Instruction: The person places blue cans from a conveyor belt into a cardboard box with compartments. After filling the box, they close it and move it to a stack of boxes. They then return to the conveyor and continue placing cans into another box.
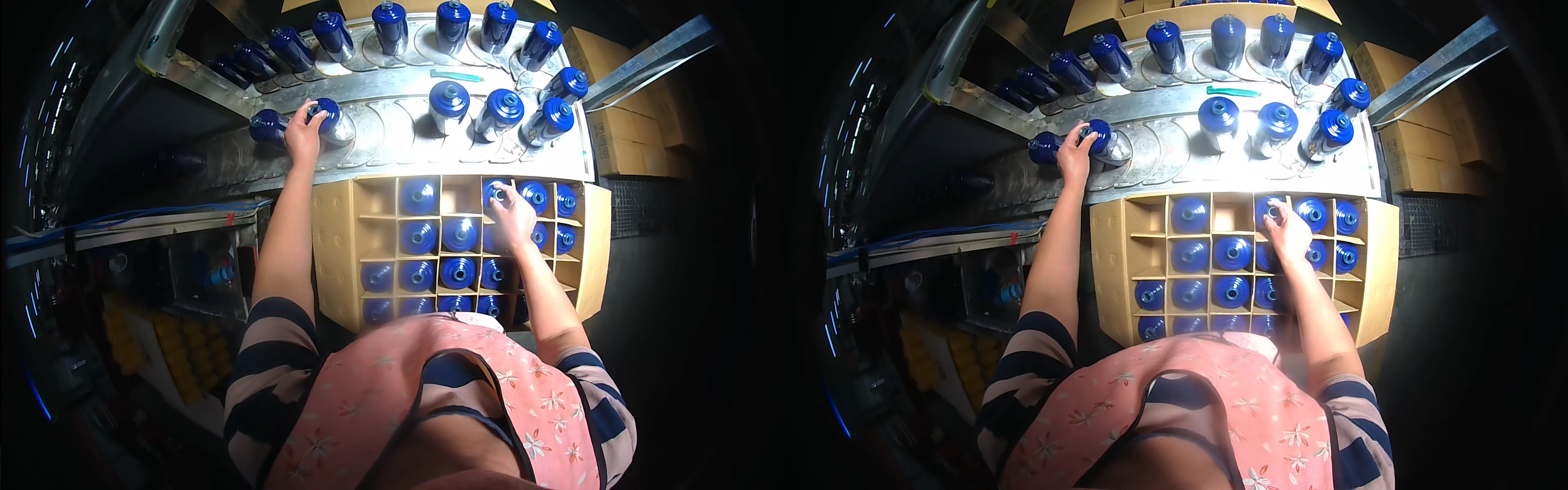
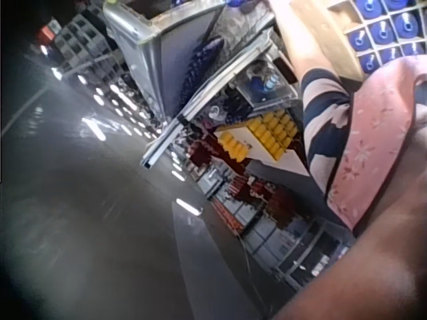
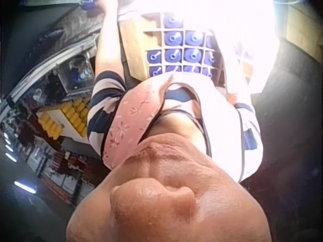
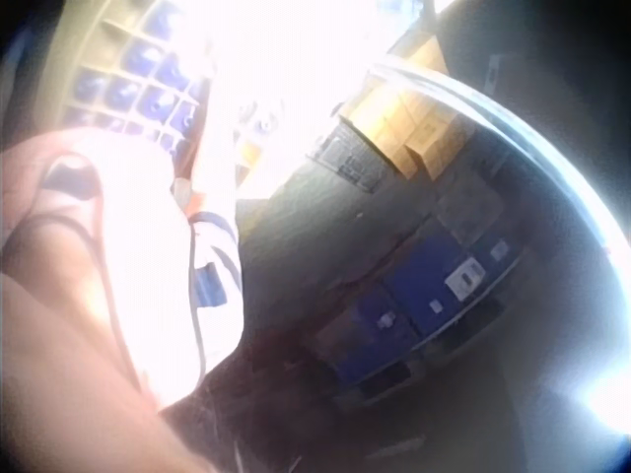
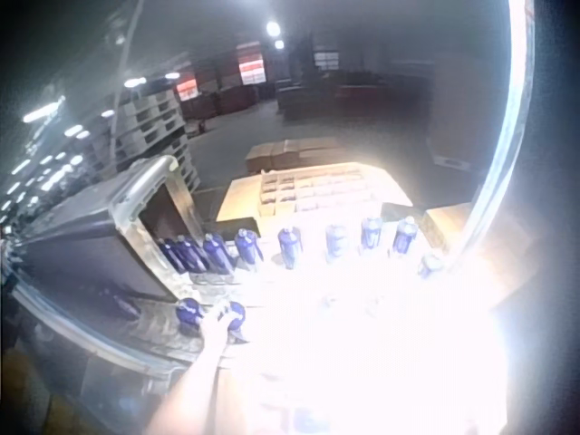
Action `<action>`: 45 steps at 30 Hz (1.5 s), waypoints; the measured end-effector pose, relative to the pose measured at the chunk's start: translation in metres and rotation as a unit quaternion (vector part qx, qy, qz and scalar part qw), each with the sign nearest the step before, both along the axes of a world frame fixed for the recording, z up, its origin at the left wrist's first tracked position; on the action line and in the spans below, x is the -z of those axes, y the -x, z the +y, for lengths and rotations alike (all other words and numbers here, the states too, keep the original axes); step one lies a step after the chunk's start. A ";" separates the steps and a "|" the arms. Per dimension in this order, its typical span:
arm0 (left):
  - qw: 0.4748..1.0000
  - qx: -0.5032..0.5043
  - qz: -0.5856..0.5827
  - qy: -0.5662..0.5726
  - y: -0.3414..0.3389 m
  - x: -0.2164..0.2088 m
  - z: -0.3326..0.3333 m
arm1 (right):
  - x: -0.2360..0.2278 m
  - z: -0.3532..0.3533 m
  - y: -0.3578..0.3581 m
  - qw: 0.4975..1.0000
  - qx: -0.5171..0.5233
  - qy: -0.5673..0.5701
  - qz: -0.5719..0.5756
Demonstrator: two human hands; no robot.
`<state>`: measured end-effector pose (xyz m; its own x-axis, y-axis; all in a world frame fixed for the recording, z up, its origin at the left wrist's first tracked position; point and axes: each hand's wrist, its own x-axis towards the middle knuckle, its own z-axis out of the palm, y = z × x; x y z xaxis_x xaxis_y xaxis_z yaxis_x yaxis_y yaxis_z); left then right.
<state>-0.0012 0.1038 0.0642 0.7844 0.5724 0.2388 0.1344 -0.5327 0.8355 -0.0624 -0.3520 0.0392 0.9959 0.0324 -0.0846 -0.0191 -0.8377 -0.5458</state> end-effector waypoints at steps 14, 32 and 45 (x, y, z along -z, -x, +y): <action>0.994 0.027 0.057 0.094 0.148 0.017 -0.068 | -0.167 0.008 -0.038 0.908 -0.044 -0.412 -0.057; 0.976 0.139 0.114 -0.122 0.234 0.038 -0.067 | -0.050 0.137 -0.149 0.960 -0.049 -0.267 -0.065; 0.931 0.301 0.140 -0.151 0.304 -0.041 -0.023 | -0.076 0.221 0.025 0.934 -0.342 0.034 0.096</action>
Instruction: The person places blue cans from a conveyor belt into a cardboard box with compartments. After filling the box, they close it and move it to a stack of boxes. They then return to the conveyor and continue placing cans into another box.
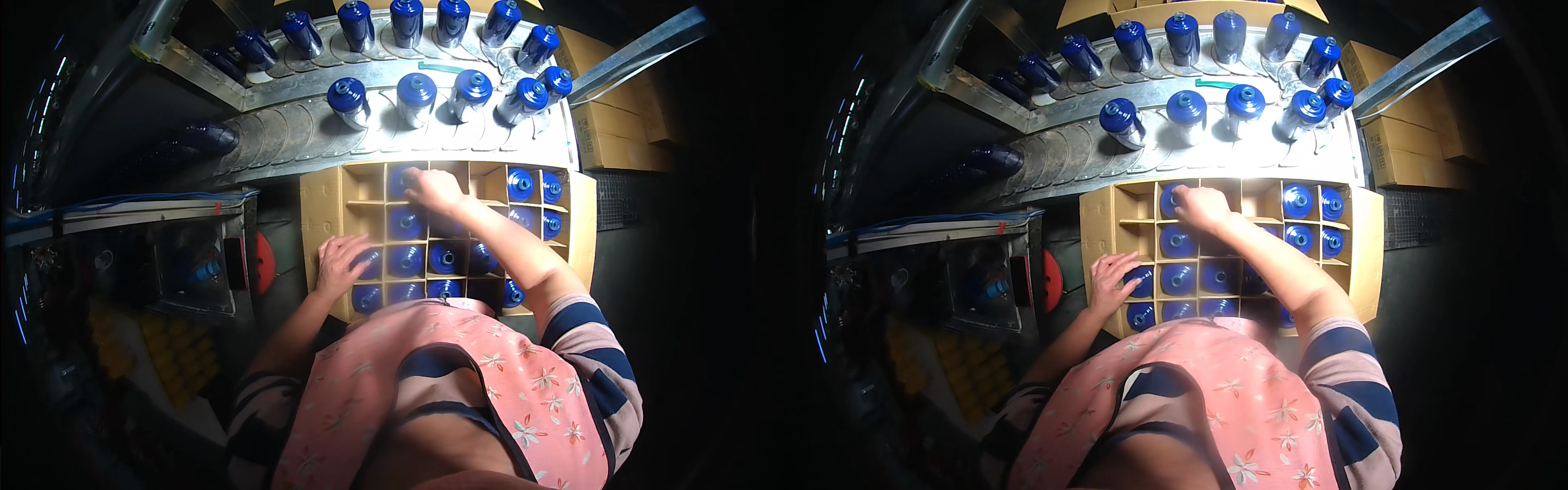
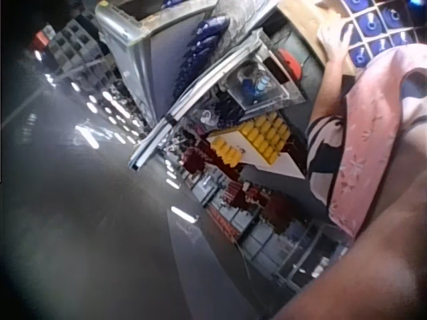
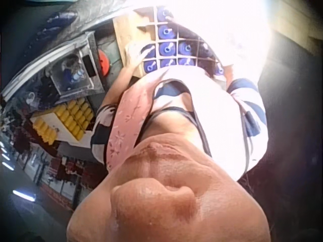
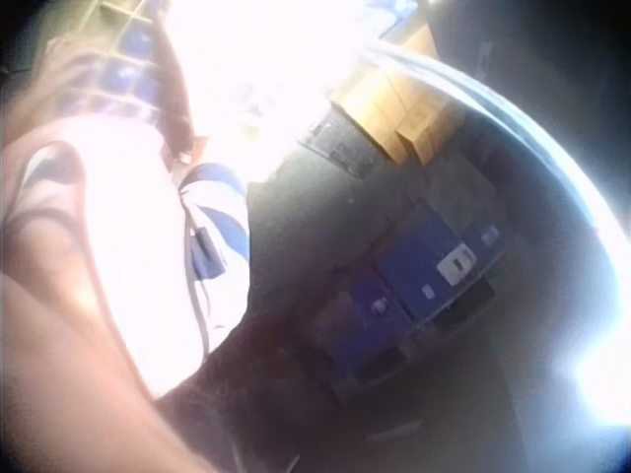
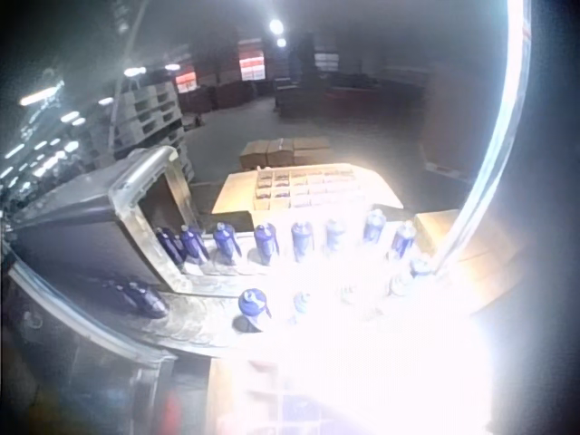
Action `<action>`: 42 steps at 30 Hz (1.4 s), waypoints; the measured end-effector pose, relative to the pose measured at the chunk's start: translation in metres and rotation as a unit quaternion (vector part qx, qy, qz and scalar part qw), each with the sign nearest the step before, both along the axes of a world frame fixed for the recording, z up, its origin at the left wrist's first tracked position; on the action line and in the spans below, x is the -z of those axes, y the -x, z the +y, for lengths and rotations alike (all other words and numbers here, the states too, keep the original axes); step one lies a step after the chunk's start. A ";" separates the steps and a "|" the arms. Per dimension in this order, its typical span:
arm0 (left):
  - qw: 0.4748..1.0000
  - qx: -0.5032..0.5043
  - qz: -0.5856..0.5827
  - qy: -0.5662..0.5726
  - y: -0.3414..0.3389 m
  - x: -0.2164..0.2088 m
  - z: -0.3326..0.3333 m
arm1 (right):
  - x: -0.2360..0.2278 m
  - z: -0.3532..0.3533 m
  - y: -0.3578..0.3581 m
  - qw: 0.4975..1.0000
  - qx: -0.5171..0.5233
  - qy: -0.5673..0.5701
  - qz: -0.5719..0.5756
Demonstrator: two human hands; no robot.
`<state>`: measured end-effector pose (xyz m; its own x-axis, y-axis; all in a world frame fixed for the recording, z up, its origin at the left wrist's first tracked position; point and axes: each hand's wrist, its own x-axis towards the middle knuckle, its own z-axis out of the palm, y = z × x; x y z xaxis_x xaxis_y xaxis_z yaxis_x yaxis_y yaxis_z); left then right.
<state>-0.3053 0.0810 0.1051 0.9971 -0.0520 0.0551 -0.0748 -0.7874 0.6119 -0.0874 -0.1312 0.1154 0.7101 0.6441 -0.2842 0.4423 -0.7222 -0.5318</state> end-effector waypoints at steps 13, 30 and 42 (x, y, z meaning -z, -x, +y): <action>0.990 -0.038 0.002 0.138 0.022 -0.072 0.024 | -0.025 -0.004 0.033 0.983 0.143 -0.087 0.073; 0.955 -0.295 -0.036 -0.022 -0.279 -0.016 0.129 | -0.113 -0.047 -0.013 0.830 0.242 -0.501 0.038; 0.966 -0.208 -0.113 0.100 -0.309 0.025 0.058 | -0.018 0.035 -0.156 0.919 0.258 -0.297 -0.005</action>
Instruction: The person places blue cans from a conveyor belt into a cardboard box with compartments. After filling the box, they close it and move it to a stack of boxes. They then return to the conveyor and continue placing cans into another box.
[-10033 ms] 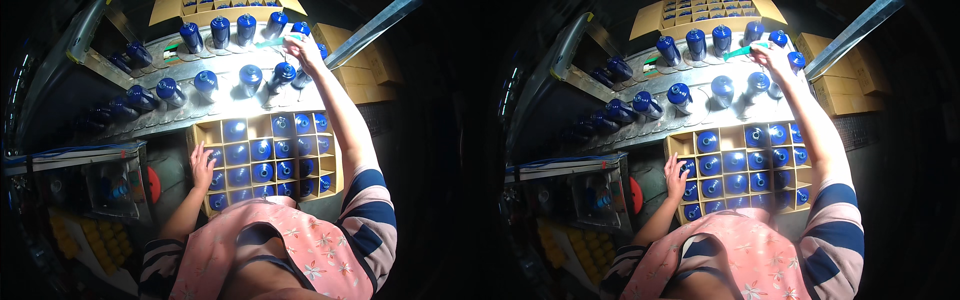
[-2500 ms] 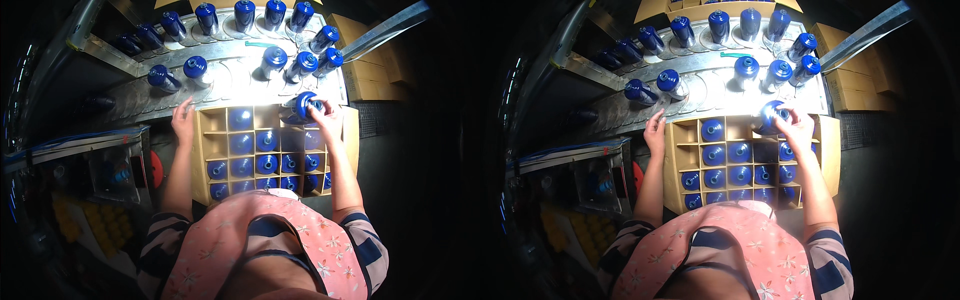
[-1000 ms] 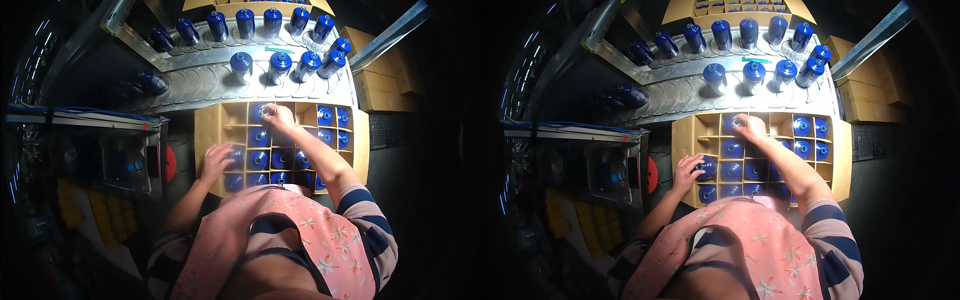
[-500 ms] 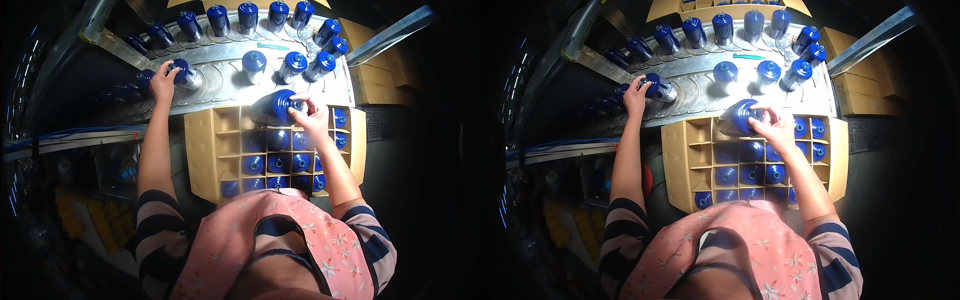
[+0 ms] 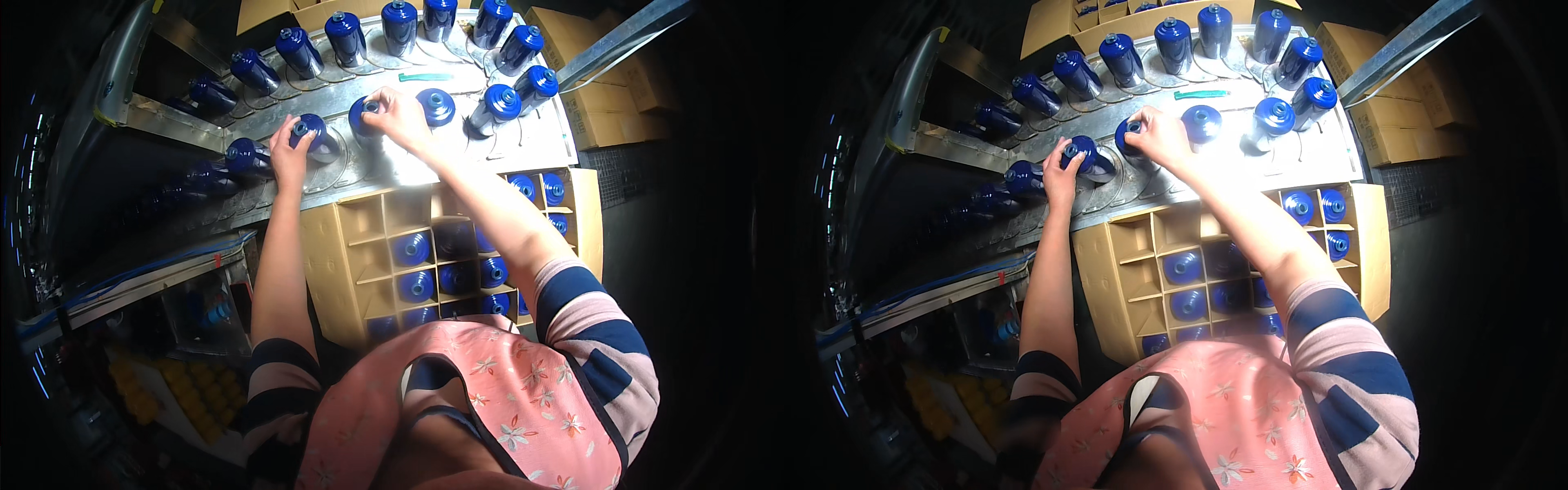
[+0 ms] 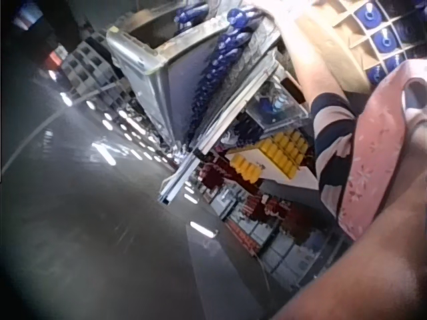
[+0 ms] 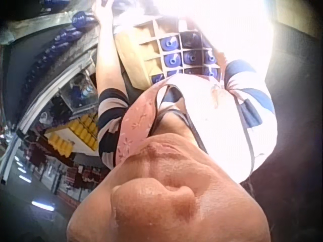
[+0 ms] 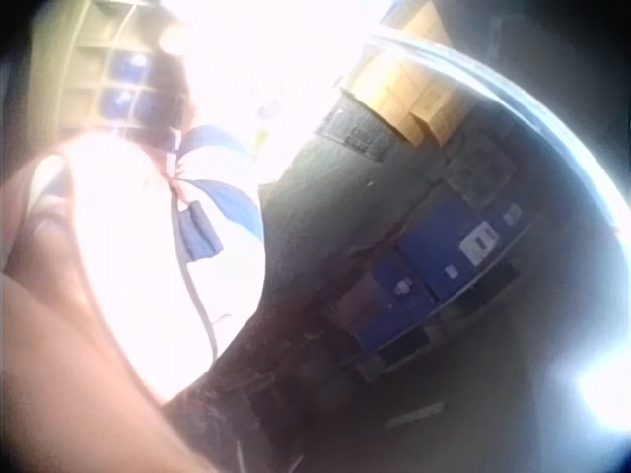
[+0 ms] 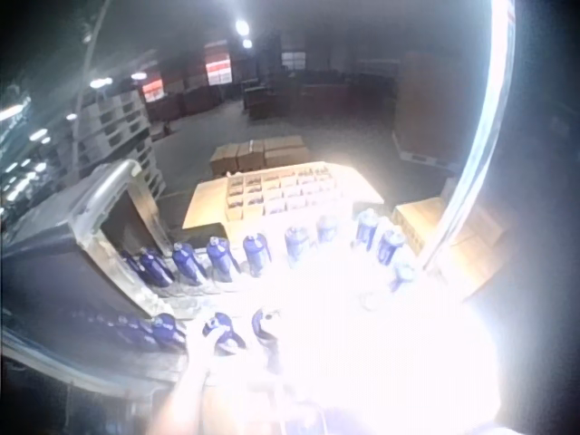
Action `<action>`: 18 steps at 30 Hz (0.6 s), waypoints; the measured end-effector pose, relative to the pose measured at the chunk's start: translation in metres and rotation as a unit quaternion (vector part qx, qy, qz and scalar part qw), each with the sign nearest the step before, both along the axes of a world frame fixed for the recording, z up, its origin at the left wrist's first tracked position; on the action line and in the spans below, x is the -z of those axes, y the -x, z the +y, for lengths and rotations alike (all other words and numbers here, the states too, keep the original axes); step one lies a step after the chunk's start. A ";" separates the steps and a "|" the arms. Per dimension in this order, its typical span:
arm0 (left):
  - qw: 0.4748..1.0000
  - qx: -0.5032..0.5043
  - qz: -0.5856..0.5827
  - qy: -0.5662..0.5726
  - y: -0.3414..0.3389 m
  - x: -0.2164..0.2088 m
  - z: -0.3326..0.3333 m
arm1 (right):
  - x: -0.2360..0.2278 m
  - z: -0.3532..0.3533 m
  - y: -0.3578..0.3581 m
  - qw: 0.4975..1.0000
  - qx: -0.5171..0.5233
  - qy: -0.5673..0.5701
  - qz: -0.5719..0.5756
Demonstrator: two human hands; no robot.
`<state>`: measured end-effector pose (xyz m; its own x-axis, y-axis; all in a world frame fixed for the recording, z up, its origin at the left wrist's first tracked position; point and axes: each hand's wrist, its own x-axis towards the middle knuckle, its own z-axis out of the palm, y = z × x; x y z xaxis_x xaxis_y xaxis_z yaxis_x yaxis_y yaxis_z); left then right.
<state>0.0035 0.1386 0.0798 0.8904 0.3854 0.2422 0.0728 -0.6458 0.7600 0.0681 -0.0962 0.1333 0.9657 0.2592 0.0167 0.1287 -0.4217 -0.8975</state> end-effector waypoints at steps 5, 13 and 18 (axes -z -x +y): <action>0.999 0.005 -0.030 0.042 -0.004 0.004 -0.019 | 0.032 0.002 -0.006 0.997 0.017 0.069 0.001; 1.000 0.004 0.006 0.007 -0.028 -0.007 -0.023 | 0.052 -0.088 0.059 0.986 -0.002 -0.144 0.090; 0.998 0.029 -0.028 -0.057 -0.045 -0.021 -0.077 | 0.050 -0.281 0.110 0.952 0.268 -0.115 0.093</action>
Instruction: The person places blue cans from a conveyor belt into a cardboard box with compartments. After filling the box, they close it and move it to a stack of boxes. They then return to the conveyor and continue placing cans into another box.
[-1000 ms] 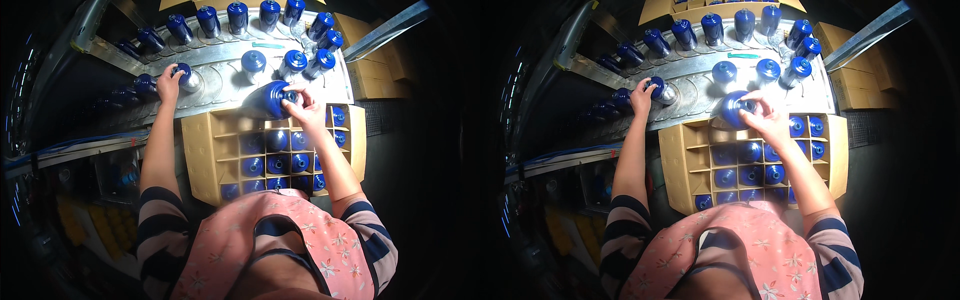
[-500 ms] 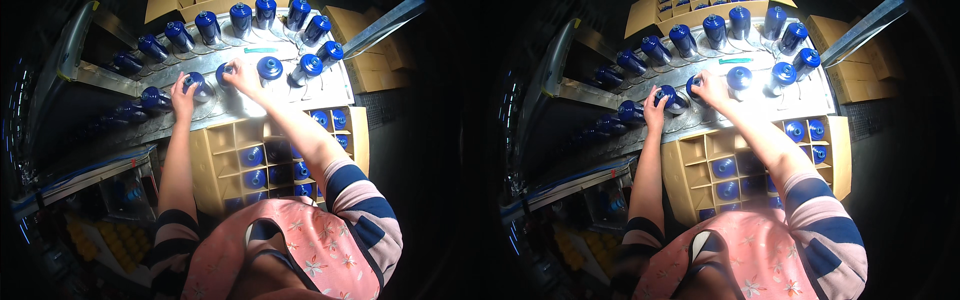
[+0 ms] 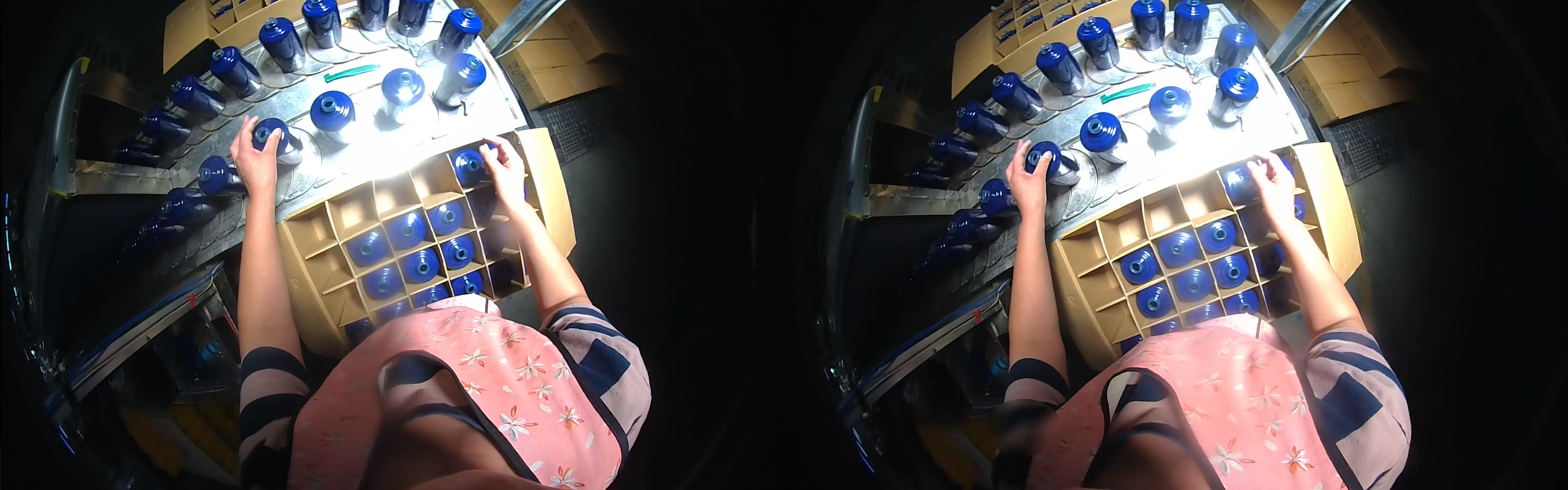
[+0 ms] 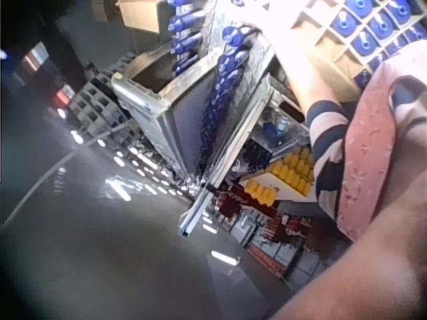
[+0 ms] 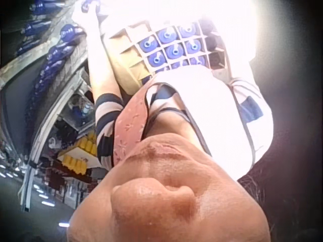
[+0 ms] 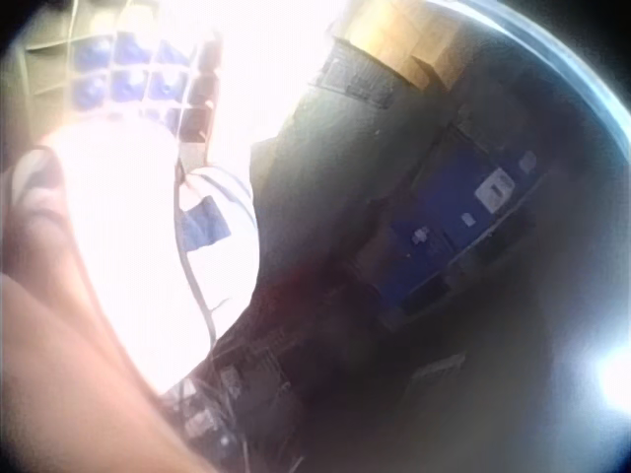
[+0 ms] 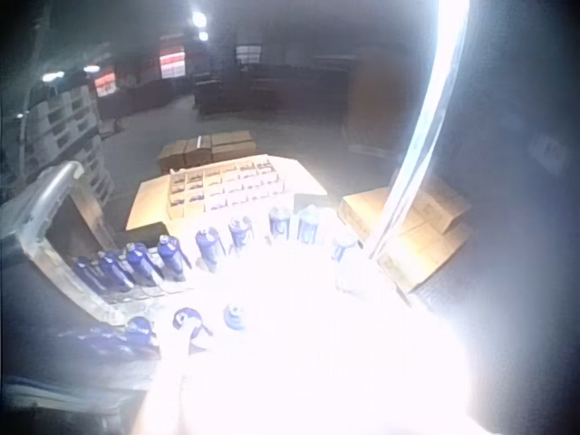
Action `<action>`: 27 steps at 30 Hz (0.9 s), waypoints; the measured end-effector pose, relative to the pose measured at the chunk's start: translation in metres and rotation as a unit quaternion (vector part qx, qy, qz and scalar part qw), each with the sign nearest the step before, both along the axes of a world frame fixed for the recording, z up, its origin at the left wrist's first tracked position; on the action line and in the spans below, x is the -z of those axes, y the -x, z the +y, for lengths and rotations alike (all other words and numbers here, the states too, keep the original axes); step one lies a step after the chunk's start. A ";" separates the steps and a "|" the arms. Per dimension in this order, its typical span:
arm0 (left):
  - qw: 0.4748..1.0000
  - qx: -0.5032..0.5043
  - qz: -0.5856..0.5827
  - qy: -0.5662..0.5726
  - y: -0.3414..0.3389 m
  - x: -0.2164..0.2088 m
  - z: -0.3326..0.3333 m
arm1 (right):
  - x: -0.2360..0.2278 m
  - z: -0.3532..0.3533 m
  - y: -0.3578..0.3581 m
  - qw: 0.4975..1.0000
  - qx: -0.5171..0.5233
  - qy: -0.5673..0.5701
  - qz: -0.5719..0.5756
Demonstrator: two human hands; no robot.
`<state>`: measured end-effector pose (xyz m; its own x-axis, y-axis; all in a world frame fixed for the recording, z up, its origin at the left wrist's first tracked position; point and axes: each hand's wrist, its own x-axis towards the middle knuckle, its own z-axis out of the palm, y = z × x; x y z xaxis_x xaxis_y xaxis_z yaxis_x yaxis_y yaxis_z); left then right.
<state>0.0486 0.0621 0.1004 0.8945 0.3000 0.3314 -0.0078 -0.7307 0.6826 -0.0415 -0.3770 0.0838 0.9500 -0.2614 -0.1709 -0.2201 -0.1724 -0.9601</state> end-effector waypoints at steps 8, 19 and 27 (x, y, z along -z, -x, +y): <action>0.993 0.015 0.042 0.109 0.111 0.007 -0.025 | 0.025 -0.106 0.010 0.950 -0.099 0.284 0.089; 0.936 -0.119 0.294 0.153 0.398 0.056 -0.037 | 0.002 -0.071 0.060 0.905 0.009 0.419 0.073; 0.954 -0.104 0.258 0.111 0.365 0.035 -0.001 | -0.010 -0.068 0.081 0.904 0.012 0.418 0.085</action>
